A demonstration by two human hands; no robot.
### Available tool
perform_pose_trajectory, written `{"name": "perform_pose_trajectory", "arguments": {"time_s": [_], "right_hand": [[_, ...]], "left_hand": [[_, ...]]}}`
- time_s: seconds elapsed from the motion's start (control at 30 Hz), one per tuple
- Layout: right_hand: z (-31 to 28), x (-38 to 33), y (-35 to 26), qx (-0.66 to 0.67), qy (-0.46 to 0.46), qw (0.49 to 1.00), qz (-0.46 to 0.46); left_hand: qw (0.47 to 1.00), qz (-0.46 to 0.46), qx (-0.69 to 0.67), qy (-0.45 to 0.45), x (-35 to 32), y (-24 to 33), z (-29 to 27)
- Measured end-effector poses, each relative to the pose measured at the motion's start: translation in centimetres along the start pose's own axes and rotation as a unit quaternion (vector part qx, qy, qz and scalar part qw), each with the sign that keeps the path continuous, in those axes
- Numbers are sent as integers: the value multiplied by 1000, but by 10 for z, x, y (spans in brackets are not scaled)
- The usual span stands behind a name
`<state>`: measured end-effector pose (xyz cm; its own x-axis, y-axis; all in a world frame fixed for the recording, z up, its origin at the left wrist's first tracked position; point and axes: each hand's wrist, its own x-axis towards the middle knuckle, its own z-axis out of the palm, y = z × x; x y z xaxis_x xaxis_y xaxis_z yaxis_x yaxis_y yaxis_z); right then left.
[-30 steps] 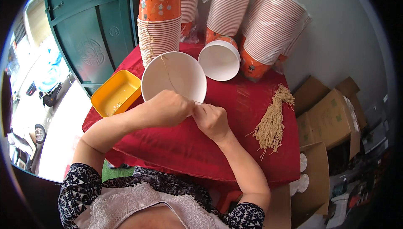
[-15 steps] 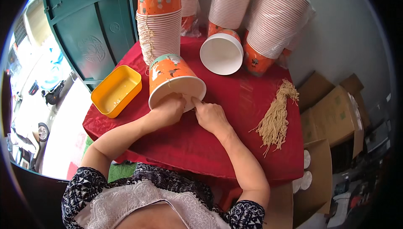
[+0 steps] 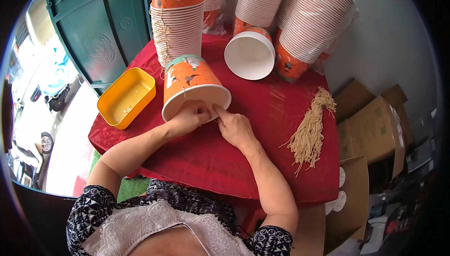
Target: Attaching elastic strings to pre-punched holes in paper bowls for packaging.
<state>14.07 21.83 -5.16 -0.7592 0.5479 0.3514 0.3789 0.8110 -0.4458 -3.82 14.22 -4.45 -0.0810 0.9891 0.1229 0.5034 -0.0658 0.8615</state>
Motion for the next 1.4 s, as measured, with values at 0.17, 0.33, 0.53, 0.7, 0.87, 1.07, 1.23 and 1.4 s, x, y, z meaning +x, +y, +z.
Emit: {"name": "perform_pose_trajectory", "arguments": {"time_s": [0.17, 0.33, 0.53, 0.7, 0.87, 1.07, 1.23, 1.4], "right_hand": [[0, -3, 4, 6, 13, 1000, -27], [-22, -4, -12, 82, 144, 983, -82], [-40, 3, -35, 84, 199, 969, -119], [-29, 5, -56, -27, 199, 934, -295], [-22, -15, -89, -8, 114, 888, -446], [-11, -22, -71, 80, 195, 921, -327], [3, -14, -30, 42, 179, 980, -76], [8, -8, -25, 27, 122, 992, -18]], "left_hand": [[995, -58, -80, -28, 2, 2, 1], [989, -98, -88, -66, 2, -1, 0], [999, 1, 6, -32, 0, -14, 9], [985, 145, -34, 91, 4, -24, 25], [994, 80, 39, 56, 0, -18, 20], [996, 64, 21, 59, -6, -24, 14], [997, 55, -1, 50, -5, -18, 14], [994, 92, -25, 52, -9, -21, 12]]}}
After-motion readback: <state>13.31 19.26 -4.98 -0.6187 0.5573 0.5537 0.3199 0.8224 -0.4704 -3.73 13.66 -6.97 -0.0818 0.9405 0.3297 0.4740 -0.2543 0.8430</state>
